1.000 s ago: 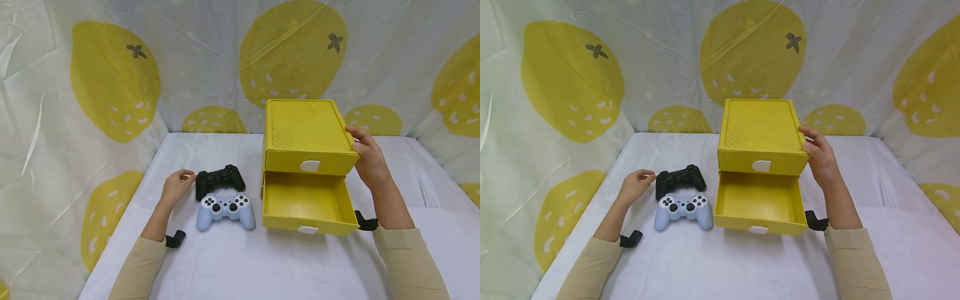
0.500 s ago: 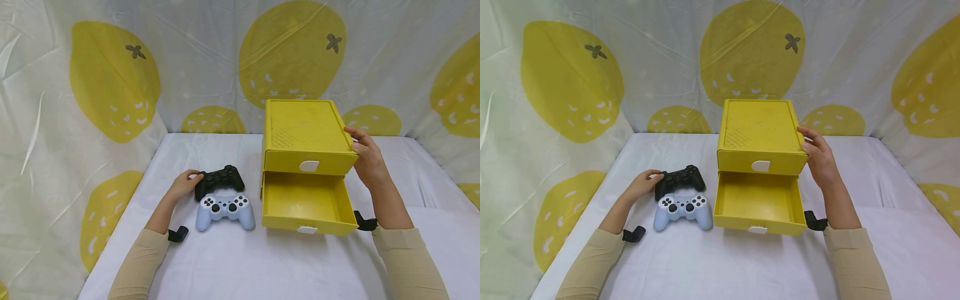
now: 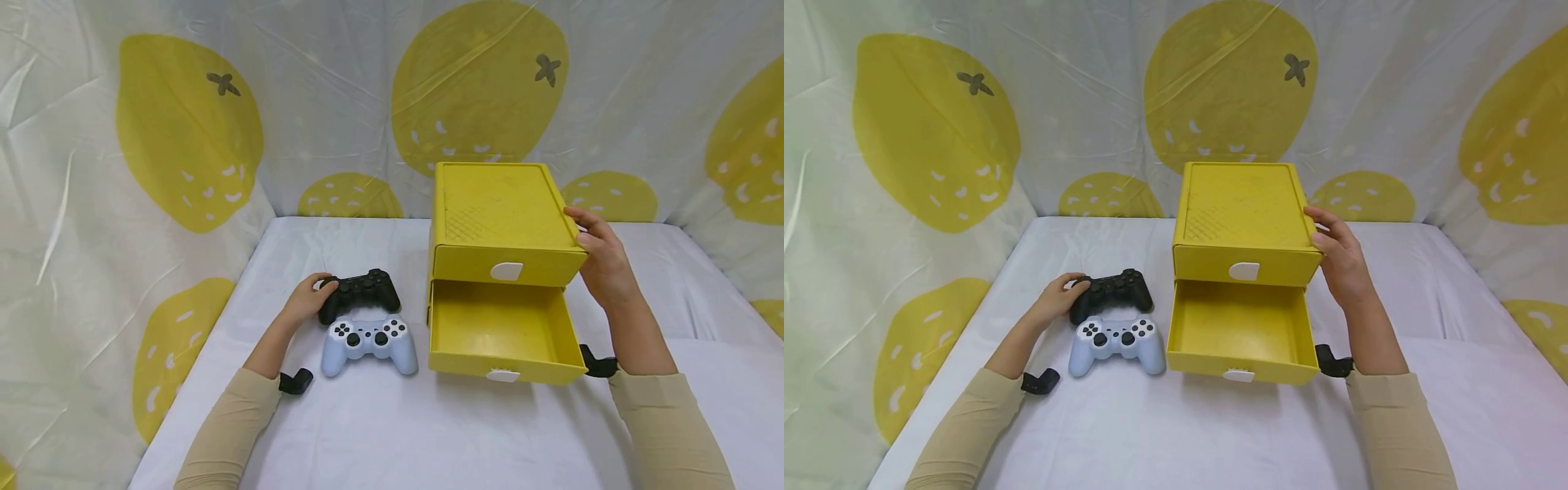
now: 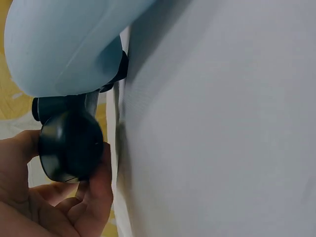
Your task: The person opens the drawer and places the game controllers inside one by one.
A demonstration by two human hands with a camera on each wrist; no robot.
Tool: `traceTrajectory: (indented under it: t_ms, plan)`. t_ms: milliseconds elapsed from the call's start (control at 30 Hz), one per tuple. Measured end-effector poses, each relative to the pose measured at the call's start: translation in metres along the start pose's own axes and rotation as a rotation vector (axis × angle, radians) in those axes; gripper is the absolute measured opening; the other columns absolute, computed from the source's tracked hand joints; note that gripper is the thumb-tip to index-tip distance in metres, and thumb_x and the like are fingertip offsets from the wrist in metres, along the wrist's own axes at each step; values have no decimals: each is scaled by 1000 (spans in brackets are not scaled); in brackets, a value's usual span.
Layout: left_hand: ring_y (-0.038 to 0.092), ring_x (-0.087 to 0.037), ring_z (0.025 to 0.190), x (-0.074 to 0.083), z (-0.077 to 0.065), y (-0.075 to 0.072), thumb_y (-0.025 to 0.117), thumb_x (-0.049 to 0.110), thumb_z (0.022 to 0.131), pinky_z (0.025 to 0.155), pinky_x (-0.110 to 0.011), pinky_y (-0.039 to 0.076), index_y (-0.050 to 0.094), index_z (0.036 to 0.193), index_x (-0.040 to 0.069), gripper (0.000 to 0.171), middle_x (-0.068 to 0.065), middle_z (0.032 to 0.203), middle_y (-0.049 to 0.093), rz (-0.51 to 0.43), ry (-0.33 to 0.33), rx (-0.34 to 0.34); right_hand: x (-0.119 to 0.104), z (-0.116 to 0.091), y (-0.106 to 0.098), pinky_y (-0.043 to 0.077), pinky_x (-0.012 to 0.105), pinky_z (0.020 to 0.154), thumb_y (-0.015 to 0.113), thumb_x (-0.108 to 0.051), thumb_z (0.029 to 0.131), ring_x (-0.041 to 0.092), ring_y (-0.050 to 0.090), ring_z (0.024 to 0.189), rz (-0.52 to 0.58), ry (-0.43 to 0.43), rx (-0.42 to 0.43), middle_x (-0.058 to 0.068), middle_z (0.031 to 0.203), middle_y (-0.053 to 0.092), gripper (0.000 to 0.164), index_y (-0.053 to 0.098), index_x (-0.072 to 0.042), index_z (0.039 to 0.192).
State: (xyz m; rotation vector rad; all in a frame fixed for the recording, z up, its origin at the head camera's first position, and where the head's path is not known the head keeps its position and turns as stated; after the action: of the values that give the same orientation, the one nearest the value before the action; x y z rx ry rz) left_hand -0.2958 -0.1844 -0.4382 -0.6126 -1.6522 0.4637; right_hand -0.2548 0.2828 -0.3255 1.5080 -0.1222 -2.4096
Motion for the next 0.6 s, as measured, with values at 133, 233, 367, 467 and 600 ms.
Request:
traceTrajectory:
  t_ms: [133, 233, 367, 467, 600]
  plan:
    - [60, -35, 104, 6, -3, -4, 56, 39, 96, 83, -44, 48, 54, 136, 7, 51, -23, 119, 62, 41, 29, 117, 0, 0, 0, 46, 20, 88, 38, -6, 100, 14, 55, 99, -4, 5, 2, 8, 120, 46, 37, 57, -12, 130]
    - [64, -30, 88, 9, -7, -8, 62, 40, 93, 70, -36, 49, 59, 131, 9, 50, -21, 102, 68, 8, 38, 186, 0, 0, 1, 46, 19, 88, 38, -7, 100, 14, 55, 99, -9, 9, 4, 8, 121, 46, 37, 57, -12, 130]
    - [64, -22, 73, 11, -12, -11, 69, 38, 89, 60, -28, 46, 62, 127, 10, 47, -17, 89, 69, -60, 52, 240, 0, 0, 1, 46, 19, 88, 39, -7, 99, 14, 54, 99, -18, 12, 8, 9, 121, 46, 37, 57, -13, 130]
    - [61, -16, 66, 13, -15, -13, 71, 36, 88, 56, -26, 45, 63, 125, 10, 46, -15, 83, 68, -100, 66, 269, -1, 0, 0, 46, 19, 88, 39, -7, 99, 13, 54, 99, -19, 11, 11, 9, 121, 46, 37, 57, -13, 130]
    - [56, -13, 60, 14, -19, -17, 73, 35, 87, 52, -25, 43, 63, 124, 11, 45, -11, 77, 66, -150, 75, 313, 0, 0, 0, 46, 19, 88, 39, -7, 99, 13, 55, 98, -16, 8, 14, 8, 121, 46, 37, 58, -13, 130]
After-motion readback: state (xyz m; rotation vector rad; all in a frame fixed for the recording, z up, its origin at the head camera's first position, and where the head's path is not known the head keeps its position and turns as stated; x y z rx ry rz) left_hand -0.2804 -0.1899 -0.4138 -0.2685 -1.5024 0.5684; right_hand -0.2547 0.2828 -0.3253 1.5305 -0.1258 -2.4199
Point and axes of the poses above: each hand's wrist, its own z-axis towards the middle knuckle, its own y-axis out of the palm, x = y × z, the point moved 5 cm from there along z, towards the middle knuckle
